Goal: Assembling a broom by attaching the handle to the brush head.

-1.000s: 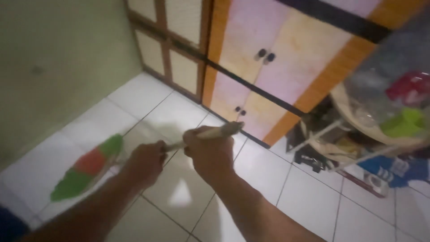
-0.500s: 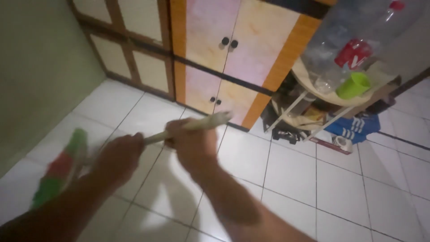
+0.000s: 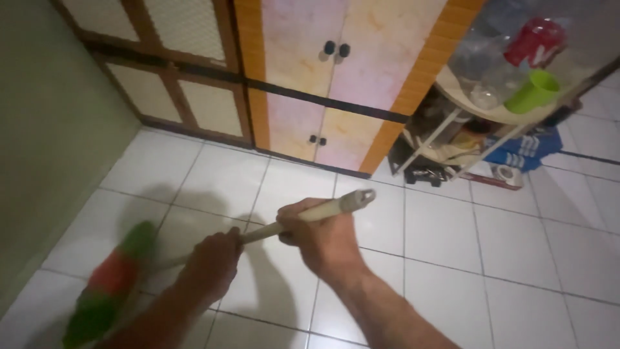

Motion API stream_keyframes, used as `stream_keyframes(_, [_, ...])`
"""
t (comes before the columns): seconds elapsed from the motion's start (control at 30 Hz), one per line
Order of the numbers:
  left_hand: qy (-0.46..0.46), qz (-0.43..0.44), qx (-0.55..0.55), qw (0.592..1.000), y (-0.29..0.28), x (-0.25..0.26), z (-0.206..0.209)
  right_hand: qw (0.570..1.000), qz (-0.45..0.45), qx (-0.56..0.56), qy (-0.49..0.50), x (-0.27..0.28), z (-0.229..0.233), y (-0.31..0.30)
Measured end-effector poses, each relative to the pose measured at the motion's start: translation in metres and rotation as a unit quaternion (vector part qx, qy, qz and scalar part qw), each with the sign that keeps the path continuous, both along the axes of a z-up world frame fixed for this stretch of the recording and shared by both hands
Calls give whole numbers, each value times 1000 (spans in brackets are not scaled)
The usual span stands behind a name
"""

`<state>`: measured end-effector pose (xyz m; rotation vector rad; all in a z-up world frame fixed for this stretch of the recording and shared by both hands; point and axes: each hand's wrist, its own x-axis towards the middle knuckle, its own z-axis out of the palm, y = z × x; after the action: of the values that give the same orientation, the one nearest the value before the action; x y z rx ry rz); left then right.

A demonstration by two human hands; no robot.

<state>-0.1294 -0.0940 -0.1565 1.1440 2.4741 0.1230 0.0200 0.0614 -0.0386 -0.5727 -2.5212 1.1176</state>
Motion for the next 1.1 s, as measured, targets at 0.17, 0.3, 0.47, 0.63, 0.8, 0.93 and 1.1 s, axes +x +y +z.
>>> stream_keyframes(0.17, [-4,-62,61,996,37,14,37,895,-191,-402,44,19,38,27])
stream_keyframes(0.3, [48,-107,67,991,58,5,49,883,-263,-387,16,24,66,35])
stream_keyframes(0.47, [29,-51,23,998,53,-5,53,855,-166,-483,92,12,-17,26])
stream_keyframes(0.63, [-104,31,11,994,53,17,48,827,-136,-524,154,16,-59,7])
stream_keyframes(0.8, [-102,-22,19,994,80,54,30,788,-110,-551,251,66,-45,35])
stream_keyframes(0.93, [-55,-81,107,989,112,96,13,876,-258,-407,42,103,30,65])
stream_keyframes(1.1, [57,-172,419,890,134,127,31,885,-325,-333,-14,129,87,87])
